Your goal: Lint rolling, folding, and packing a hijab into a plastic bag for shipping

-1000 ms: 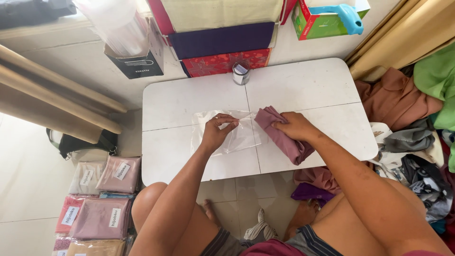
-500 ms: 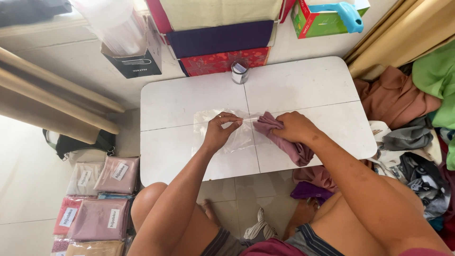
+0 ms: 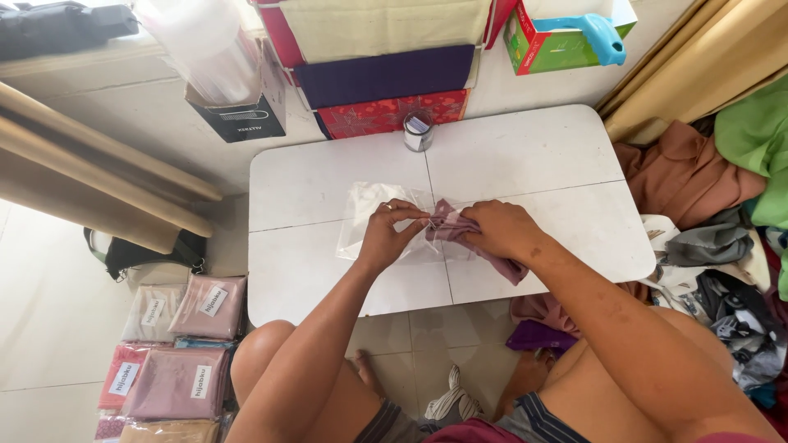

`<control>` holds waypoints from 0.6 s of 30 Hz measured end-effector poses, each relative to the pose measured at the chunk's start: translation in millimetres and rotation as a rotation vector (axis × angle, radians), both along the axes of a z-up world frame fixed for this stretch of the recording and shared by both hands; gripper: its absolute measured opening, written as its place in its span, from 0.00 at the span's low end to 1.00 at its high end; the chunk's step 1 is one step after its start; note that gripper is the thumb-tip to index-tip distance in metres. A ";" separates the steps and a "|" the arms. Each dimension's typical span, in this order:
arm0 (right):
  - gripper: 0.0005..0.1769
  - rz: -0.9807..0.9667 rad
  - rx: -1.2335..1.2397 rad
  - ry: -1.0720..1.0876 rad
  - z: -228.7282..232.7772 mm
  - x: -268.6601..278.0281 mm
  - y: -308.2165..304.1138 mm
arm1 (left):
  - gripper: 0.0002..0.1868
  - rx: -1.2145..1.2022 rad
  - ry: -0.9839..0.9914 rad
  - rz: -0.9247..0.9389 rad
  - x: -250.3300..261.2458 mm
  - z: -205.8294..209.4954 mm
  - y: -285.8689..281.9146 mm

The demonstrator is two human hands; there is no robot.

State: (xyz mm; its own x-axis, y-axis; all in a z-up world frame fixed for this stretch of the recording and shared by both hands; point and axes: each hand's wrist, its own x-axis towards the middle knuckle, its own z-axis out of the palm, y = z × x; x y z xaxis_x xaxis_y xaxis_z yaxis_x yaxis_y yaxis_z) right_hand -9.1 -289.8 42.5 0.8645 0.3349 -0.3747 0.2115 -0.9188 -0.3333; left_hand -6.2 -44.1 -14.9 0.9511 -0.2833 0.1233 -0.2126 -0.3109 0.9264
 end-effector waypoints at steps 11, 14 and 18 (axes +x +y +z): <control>0.17 -0.062 0.101 -0.154 7.5 -18.8 18.7 | 0.25 0.324 -0.391 -0.008 -16.3 28.7 -15.4; 0.20 -0.151 0.162 -0.174 16.9 -22.7 21.4 | 0.25 0.393 -0.461 0.006 -15.8 36.5 -20.0; 0.27 -0.314 0.158 -0.279 5.8 -24.0 19.6 | 0.24 0.406 -0.503 0.109 -10.9 36.4 -19.9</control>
State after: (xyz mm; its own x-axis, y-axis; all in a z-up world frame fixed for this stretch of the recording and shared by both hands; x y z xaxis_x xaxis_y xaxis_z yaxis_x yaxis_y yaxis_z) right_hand -33.1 -270.2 48.3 0.9942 0.0740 -0.0780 0.0318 -0.8953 -0.4443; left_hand -17.1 -64.1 21.5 0.8311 -0.3064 0.4641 -0.5371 -0.6588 0.5268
